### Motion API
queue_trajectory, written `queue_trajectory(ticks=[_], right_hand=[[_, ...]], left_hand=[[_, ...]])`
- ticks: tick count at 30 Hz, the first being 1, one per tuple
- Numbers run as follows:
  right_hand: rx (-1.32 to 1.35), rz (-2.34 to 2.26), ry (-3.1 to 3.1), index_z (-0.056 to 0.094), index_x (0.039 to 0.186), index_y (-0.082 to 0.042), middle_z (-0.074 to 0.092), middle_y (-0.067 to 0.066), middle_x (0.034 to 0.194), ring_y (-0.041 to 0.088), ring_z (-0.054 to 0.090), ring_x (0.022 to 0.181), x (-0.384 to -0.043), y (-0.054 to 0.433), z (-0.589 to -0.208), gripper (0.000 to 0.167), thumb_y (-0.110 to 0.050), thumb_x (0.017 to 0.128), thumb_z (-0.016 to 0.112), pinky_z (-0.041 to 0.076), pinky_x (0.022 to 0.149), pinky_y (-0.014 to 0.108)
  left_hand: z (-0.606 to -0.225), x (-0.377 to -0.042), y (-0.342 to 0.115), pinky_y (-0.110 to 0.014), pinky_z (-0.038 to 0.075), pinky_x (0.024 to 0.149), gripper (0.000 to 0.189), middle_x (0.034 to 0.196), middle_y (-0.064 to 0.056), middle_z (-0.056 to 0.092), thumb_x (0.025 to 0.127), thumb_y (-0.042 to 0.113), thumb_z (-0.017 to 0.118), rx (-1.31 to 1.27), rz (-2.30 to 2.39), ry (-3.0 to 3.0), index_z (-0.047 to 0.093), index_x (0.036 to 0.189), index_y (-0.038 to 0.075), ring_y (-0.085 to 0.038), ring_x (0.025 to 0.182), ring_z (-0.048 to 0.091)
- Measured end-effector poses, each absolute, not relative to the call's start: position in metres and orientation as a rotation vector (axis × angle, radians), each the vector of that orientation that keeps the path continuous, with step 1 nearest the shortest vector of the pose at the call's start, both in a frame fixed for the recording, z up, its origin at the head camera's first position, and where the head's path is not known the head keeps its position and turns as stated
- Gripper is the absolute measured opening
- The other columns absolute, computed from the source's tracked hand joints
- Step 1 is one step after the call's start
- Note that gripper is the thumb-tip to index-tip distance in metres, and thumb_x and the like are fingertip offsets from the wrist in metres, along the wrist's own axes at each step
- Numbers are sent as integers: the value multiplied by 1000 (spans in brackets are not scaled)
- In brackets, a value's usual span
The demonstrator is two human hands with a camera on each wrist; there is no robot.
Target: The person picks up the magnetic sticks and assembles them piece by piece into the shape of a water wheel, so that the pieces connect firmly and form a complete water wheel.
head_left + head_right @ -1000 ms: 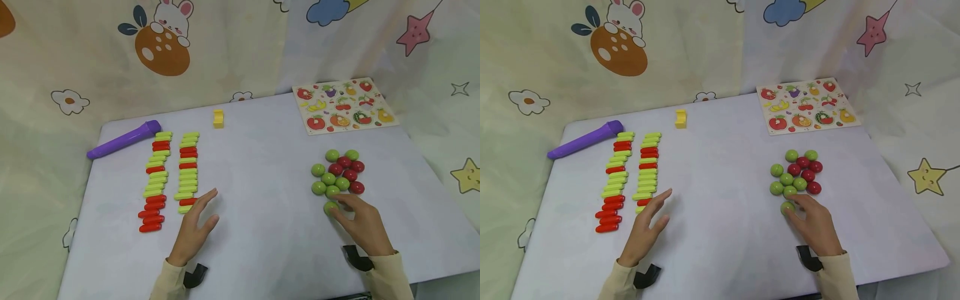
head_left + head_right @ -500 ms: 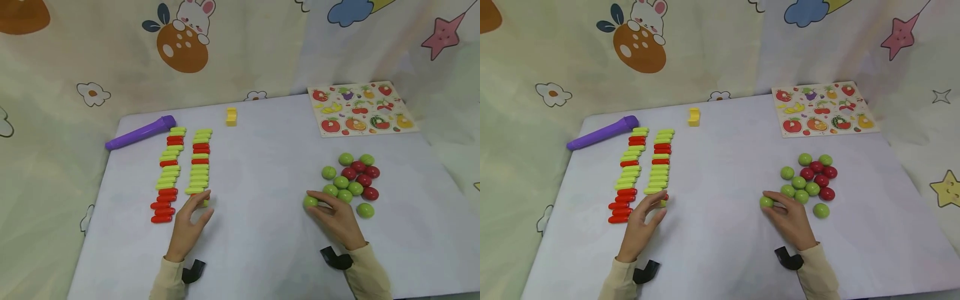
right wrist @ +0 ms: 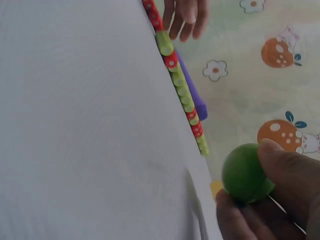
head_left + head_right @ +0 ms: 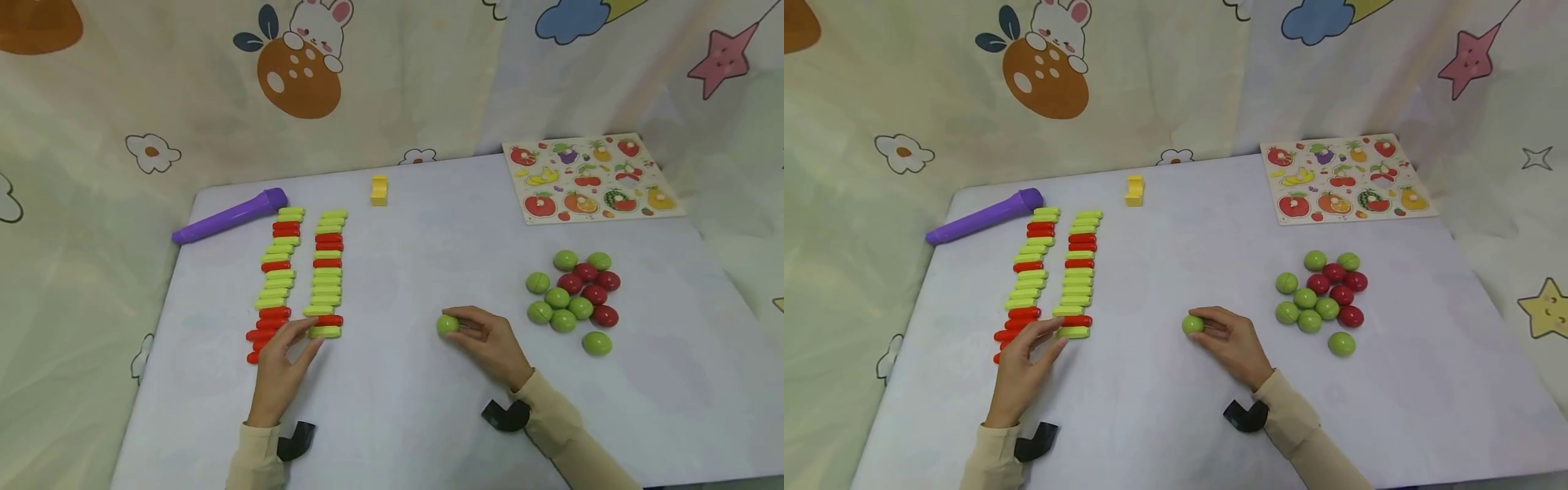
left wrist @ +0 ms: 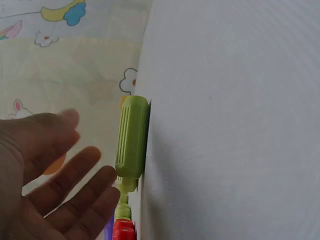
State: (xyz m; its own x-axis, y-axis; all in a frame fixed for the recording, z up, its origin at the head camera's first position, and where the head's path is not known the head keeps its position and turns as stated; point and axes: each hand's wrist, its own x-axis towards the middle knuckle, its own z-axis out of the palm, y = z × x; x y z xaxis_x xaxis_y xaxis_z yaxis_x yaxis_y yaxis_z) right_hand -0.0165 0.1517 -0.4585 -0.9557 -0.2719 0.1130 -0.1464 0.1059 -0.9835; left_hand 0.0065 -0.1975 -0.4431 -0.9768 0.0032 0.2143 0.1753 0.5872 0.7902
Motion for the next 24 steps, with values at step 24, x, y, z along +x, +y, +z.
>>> queue_trajectory(ticks=[24], right_hand=[[-520, -1917, 2313, 62, 120, 1, 63, 18, 120, 14, 64, 106, -14, 143, -462, 38, -3, 83, 71, 53, 84, 27]], left_hand=[[-440, -1, -169, -28, 53, 79, 34, 97, 8, 59, 76, 10, 81, -431, -869, -2931, 69, 106, 17, -8, 90, 54]])
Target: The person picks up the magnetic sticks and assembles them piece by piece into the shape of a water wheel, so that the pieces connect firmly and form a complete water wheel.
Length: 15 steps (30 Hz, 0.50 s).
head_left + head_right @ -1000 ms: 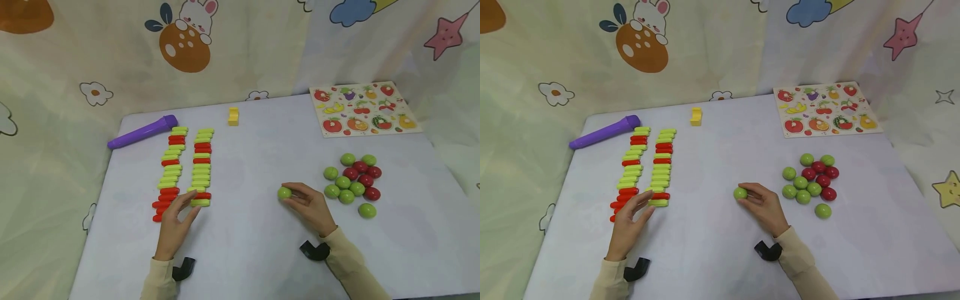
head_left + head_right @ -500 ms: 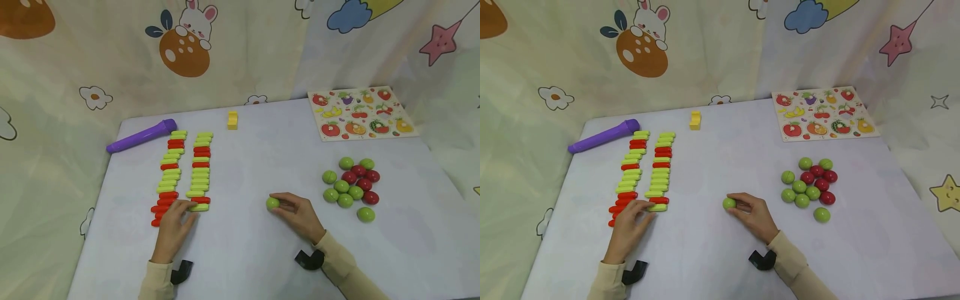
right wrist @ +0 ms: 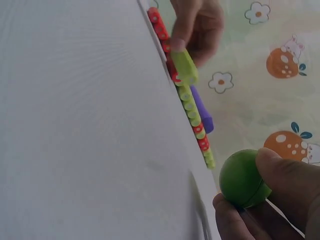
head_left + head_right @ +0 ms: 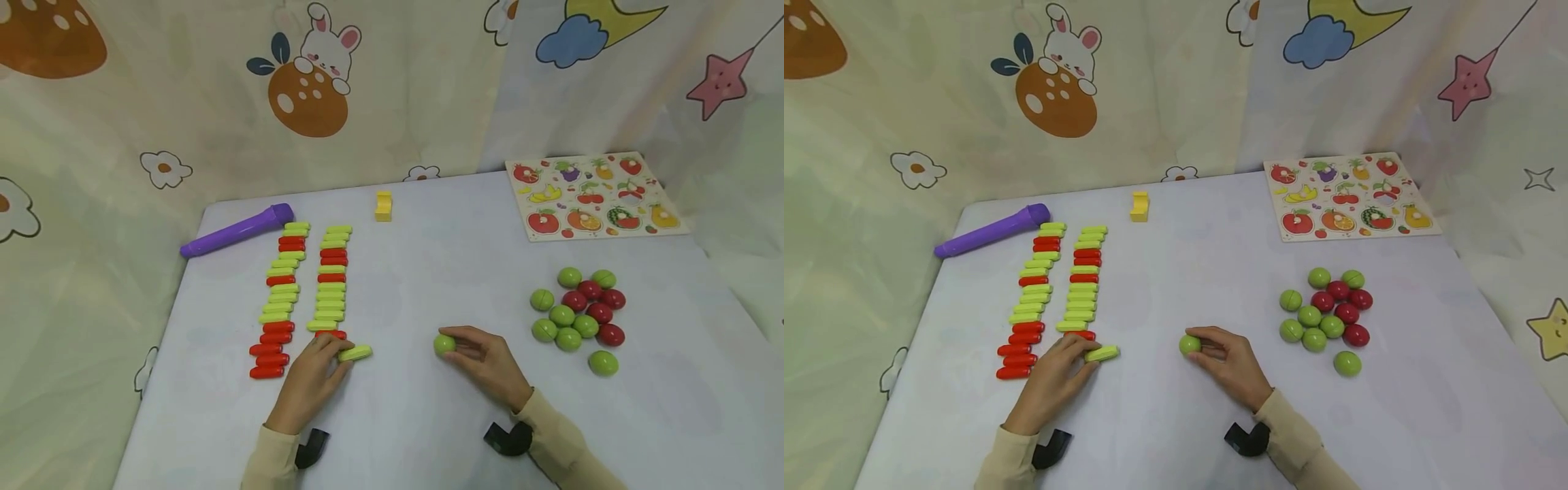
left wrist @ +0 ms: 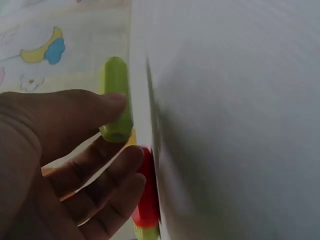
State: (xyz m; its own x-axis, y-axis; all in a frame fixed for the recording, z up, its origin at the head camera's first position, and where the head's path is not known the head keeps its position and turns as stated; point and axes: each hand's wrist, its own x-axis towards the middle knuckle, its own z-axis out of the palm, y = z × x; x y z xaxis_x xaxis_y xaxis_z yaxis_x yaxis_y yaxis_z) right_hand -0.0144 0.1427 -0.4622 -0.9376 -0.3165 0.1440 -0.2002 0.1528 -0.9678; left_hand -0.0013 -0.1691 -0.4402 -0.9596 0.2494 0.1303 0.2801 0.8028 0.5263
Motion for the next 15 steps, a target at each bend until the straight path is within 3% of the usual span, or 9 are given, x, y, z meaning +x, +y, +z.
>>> queue_trajectory(ticks=[7, 15], right_hand=[[-507, -1899, 2277, 62, 121, -1, 63, 15, 120, 15, 63, 107, -17, 136, -464, 38, -4, 84, 71, 53, 84, 27], [-471, -1872, 2268, 63, 121, -4, 63, 12, 119, 19, 63, 107, -18, 133, -464, 37, -9, 85, 71, 53, 83, 26]], left_hand=[[-435, -12, -145, -22, 51, 75, 31, 96, 9, 58, 79, 10, 78, -607, -917, -2914, 68, 108, 16, -4, 87, 52], [-440, -20, -123, -25, 52, 81, 30, 101, 10, 64, 83, 15, 75, -753, -896, -2910, 66, 112, 18, -5, 93, 57]])
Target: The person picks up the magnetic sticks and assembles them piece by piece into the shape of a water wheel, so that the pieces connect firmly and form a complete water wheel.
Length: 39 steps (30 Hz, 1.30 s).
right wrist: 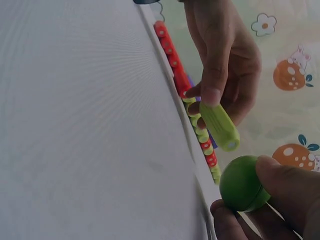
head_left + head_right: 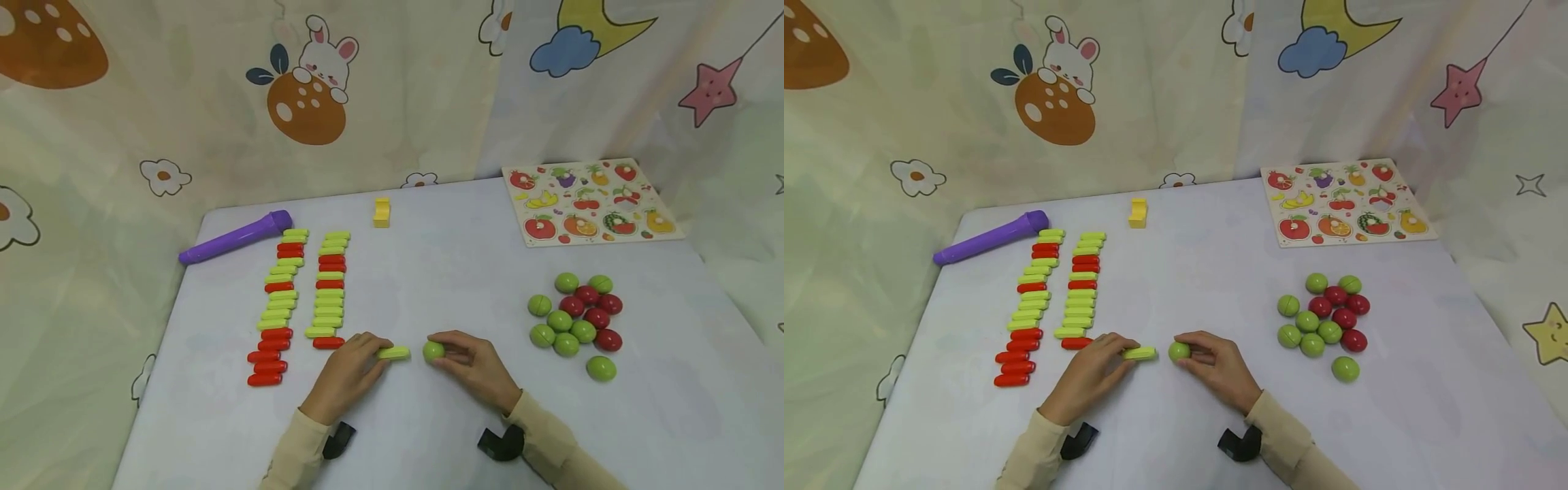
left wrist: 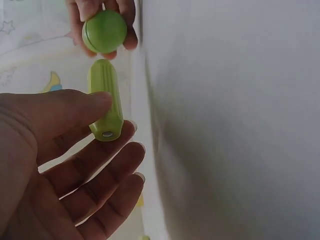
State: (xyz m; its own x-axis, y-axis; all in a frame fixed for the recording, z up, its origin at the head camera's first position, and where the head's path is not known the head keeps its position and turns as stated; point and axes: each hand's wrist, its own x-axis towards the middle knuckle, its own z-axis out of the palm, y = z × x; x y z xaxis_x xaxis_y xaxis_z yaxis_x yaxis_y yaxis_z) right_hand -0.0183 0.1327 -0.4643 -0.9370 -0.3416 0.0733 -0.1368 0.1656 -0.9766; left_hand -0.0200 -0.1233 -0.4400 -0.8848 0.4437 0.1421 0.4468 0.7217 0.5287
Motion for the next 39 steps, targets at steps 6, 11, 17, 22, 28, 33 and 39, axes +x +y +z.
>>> queue_trajectory(ticks=[6, 11, 17, 22, 28, 33, 39], right_hand=[[-504, -1888, 2219, 63, 121, -1, 63, 16, 121, 21, 63, 108, -18, 130, -465, 37, -8, 86, 71, 54, 83, 28], [-498, -1888, 2216, 62, 122, -1, 62, 16, 122, 24, 62, 109, -17, 129, -465, 38, -8, 85, 71, 53, 83, 28], [-476, -1872, 2231, 62, 121, -2, 61, 14, 122, 24, 62, 109, -16, 130, -465, 38, -5, 85, 71, 53, 84, 27], [-458, -1878, 2242, 61, 121, -1, 60, 14, 123, 26, 61, 109, -16, 130, -465, 39, -2, 83, 71, 53, 85, 27], [-483, -1884, 2234, 61, 119, 1, 61, 14, 119, 21, 61, 110, -16, 131, -464, 38, -2, 83, 72, 53, 85, 28], [-581, -1763, 2387, 65, 117, -4, 66, 9, 113, 11, 61, 96, -16, 130, -465, 36, -2, 82, 73, 55, 73, 25], [-728, -1596, 2540, 68, 115, -14, 68, -1, 110, 5, 58, 83, -18, 131, -467, 35, -5, 81, 75, 49, 62, 21]], left_hand=[[-439, -20, -112, -25, 51, 81, 28, 103, 9, 65, 85, 15, 73, -843, -890, -2893, 66, 112, 17, -6, 92, 57], [-439, -20, -107, -24, 51, 79, 27, 102, 9, 64, 85, 16, 73, -855, -814, -2892, 66, 112, 17, -6, 90, 57], [-435, -21, -121, -26, 52, 81, 30, 105, 7, 63, 85, 19, 74, -787, -847, -2874, 66, 114, 17, -8, 95, 57], [-427, -26, -157, -28, 51, 70, 35, 98, -2, 60, 76, 10, 81, -537, -635, -2850, 68, 108, 13, -15, 85, 53], [-431, -27, -182, -31, 47, 67, 43, 93, -8, 58, 71, 4, 82, -468, -410, -2912, 65, 110, 9, -22, 78, 51], [-436, -27, -180, -29, 48, 66, 37, 90, -4, 59, 73, 6, 83, -487, -450, -2925, 65, 105, 12, -19, 76, 52], [-435, -25, -167, -28, 53, 72, 33, 96, 1, 61, 77, 14, 81, -529, -547, -2999, 66, 106, 18, -14, 84, 57]])
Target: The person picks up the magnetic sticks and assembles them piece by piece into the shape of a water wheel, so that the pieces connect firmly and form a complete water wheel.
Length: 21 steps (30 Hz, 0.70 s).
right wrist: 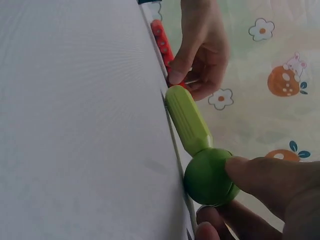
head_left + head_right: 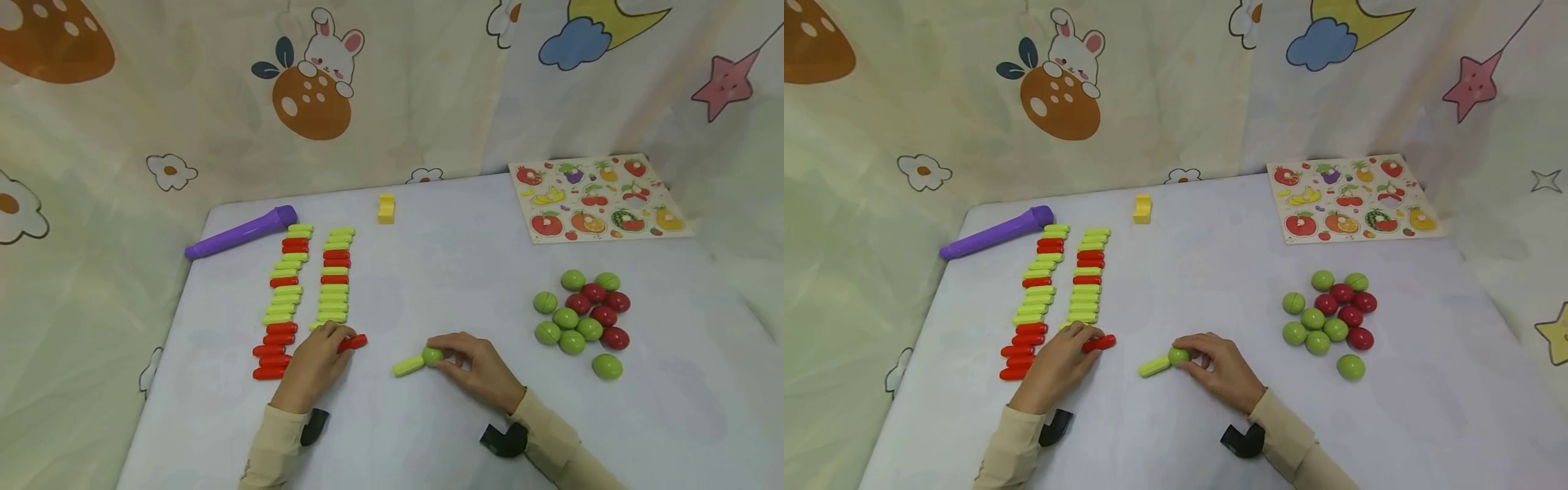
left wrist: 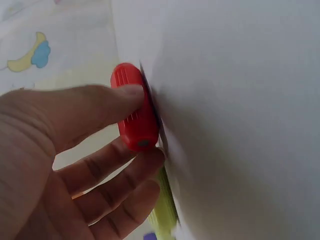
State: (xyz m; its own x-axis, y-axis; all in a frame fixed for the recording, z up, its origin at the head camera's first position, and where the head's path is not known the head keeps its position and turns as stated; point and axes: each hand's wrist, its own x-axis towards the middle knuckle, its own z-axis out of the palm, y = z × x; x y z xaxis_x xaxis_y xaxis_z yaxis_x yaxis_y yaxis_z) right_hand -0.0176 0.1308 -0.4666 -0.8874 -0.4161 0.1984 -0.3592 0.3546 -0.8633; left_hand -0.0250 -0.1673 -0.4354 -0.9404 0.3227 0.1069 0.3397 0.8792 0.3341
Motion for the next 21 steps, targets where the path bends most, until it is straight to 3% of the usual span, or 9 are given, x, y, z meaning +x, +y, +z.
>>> queue_trajectory(ticks=[7, 12, 21], right_hand=[[-808, -1556, 2539, 66, 117, -13, 64, -3, 117, 7, 59, 92, -18, 131, -468, 39, -4, 80, 75, 50, 64, 22], [-860, -1505, 2580, 66, 117, -14, 62, -7, 112, 7, 56, 89, -16, 128, -466, 38, -5, 81, 75, 49, 62, 21], [-874, -1486, 2687, 59, 125, -7, 55, -2, 115, 10, 56, 85, -11, 124, -467, 48, -1, 80, 74, 48, 61, 19]], left_hand=[[-438, -24, -141, -25, 53, 75, 31, 97, 7, 61, 81, 18, 77, -682, -686, -2997, 65, 109, 20, -8, 85, 55], [-437, -23, -127, -25, 52, 78, 28, 100, 8, 62, 83, 19, 76, -788, -723, -3017, 65, 109, 22, -7, 89, 55], [-439, -17, -117, -22, 50, 73, 29, 95, 9, 62, 81, 22, 77, -833, -805, -3042, 65, 108, 20, -5, 83, 52]])
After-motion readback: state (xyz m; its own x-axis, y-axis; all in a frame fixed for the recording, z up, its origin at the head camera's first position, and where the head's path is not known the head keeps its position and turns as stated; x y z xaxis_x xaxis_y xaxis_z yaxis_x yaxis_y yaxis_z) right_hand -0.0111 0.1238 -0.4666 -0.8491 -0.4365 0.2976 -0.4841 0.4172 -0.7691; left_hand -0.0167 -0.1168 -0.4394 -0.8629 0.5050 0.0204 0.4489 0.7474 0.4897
